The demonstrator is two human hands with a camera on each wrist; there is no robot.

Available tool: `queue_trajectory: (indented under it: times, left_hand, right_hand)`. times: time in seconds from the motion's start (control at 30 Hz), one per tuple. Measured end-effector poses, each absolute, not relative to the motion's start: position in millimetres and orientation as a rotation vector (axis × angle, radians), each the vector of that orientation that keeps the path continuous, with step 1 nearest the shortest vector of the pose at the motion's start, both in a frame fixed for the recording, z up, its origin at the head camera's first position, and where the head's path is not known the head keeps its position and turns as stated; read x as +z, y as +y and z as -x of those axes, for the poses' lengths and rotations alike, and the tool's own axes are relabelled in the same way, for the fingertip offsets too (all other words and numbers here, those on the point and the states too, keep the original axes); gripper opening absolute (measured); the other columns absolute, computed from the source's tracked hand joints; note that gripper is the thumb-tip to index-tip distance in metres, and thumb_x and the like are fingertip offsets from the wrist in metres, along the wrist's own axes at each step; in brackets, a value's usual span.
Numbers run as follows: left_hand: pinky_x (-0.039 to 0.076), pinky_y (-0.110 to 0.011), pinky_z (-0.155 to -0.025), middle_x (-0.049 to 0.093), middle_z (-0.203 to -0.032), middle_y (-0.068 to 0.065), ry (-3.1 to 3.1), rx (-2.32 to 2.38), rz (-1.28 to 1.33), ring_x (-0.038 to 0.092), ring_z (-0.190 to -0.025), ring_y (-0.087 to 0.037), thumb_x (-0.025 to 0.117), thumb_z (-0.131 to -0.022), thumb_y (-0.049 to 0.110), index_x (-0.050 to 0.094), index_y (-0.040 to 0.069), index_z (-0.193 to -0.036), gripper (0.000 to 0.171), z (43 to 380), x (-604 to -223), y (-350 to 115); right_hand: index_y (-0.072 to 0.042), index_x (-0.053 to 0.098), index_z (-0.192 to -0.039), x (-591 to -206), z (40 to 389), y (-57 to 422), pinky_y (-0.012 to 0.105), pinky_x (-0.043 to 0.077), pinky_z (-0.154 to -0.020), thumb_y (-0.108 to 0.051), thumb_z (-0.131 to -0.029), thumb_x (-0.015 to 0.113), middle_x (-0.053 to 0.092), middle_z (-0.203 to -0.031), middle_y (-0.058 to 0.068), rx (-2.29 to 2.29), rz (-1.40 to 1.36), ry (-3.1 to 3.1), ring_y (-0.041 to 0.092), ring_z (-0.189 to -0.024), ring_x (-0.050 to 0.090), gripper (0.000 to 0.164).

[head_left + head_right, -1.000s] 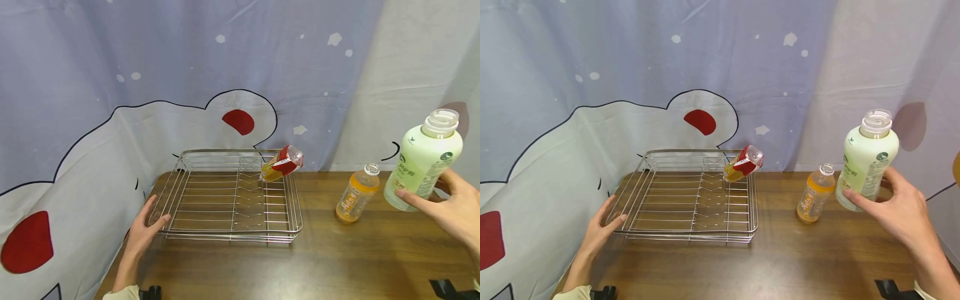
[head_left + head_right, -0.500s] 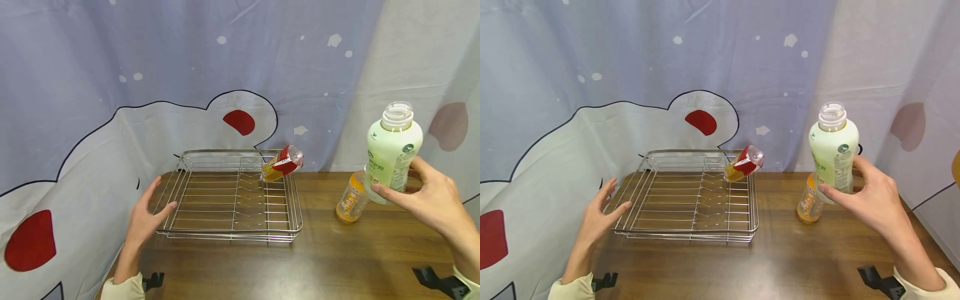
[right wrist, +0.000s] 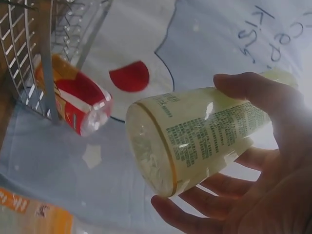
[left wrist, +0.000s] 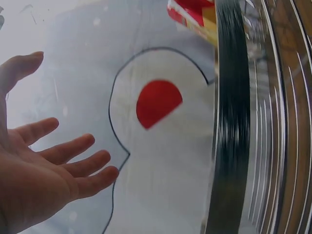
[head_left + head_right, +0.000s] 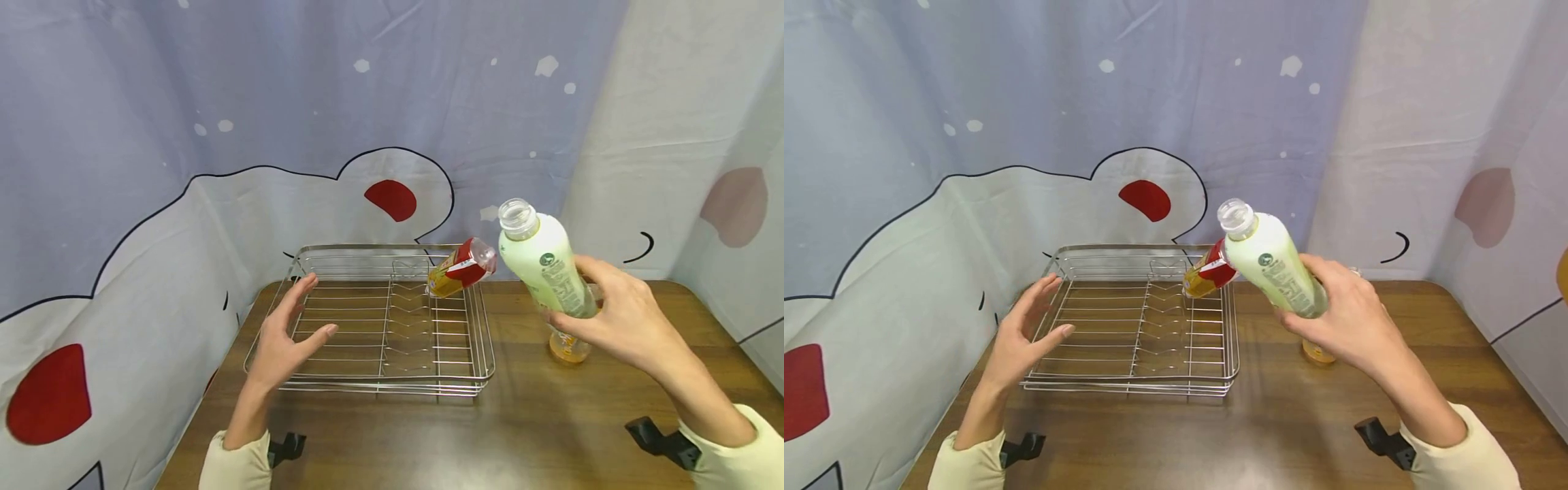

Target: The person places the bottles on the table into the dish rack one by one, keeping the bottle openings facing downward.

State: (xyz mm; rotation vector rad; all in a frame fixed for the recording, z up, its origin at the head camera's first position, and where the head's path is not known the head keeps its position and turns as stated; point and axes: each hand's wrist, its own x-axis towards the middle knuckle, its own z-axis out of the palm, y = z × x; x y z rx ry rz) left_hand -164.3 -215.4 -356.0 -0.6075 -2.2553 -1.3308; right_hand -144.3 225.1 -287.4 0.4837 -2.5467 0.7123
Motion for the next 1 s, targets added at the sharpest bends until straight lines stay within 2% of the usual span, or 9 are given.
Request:
queue_trajectory:
  times: [0.07, 0.3, 0.4, 0.53, 0.73, 1.0]
  left_hand:
    - [0.038, -0.028, -0.104, 0.051, -0.145, -0.010, -2.251, -1.347, 0.640, 0.045, -0.134, -0.028, 0.080, -0.078, 0.002, 0.044, 0.010, -0.149, 0.080, 164.4, -354.3, -207.2]
    - [0.040, -0.053, -0.102, 0.051, -0.144, -0.010, -2.228, -1.409, 0.748, 0.046, -0.132, -0.026, 0.081, -0.076, 0.004, 0.044, 0.006, -0.148, 0.081, 166.1, -344.8, -182.5]
    - [0.040, -0.052, -0.103, 0.051, -0.144, -0.010, -2.211, -1.443, 0.794, 0.046, -0.132, -0.026, 0.081, -0.076, 0.002, 0.043, 0.004, -0.148, 0.081, 165.7, -342.4, -174.7]
    - [0.044, -0.045, -0.103, 0.051, -0.143, -0.012, -2.181, -1.473, 0.849, 0.048, -0.130, -0.026, 0.081, -0.075, 0.001, 0.043, 0.004, -0.148, 0.082, 165.8, -342.0, -165.1]
    - [0.050, -0.045, -0.095, 0.051, -0.144, -0.013, -2.142, -1.524, 0.946, 0.051, -0.126, -0.029, 0.083, -0.073, -0.002, 0.043, 0.001, -0.147, 0.084, 165.0, -343.9, -149.0]
    - [0.052, -0.044, -0.093, 0.051, -0.143, -0.011, -2.132, -1.566, 1.013, 0.052, -0.124, -0.029, 0.085, -0.070, -0.001, 0.045, 0.004, -0.146, 0.086, 163.2, -348.9, -130.9]
  right_hand:
    - [-0.006, 0.060, -0.127, -289.3, 145.4, 218.7, 0.053, 0.047, -0.072, -0.019, -0.066, 0.088, 0.067, -0.108, 0.017, 0.664, -0.523, -2.552, 0.035, -0.091, 0.062, 0.069]
    - [-0.008, 0.059, -0.128, -297.2, 145.7, 199.2, 0.057, 0.051, -0.068, -0.019, -0.067, 0.085, 0.064, -0.115, 0.019, 0.579, -0.556, -2.608, 0.036, -0.092, 0.063, 0.068]
    - [-0.013, 0.059, -0.129, -300.2, 145.5, 193.2, 0.057, 0.052, -0.066, -0.022, -0.068, 0.084, 0.063, -0.116, 0.018, 0.568, -0.555, -2.647, 0.036, -0.092, 0.063, 0.067]
    - [-0.017, 0.060, -0.128, -303.8, 144.5, 186.3, 0.053, 0.052, -0.061, -0.021, -0.068, 0.084, 0.063, -0.112, 0.014, 0.540, -0.550, -2.682, 0.033, -0.088, 0.063, 0.065]
    - [-0.016, 0.061, -0.128, -310.3, 143.4, 175.0, 0.052, 0.053, -0.061, -0.020, -0.065, 0.083, 0.063, -0.113, 0.014, 0.419, -0.572, -2.676, 0.034, -0.094, 0.061, 0.066]
    - [-0.015, 0.061, -0.125, -320.4, 142.4, 163.6, 0.053, 0.053, -0.061, -0.018, -0.063, 0.084, 0.063, -0.114, 0.017, 0.253, -0.603, -2.679, 0.038, -0.099, 0.059, 0.066]
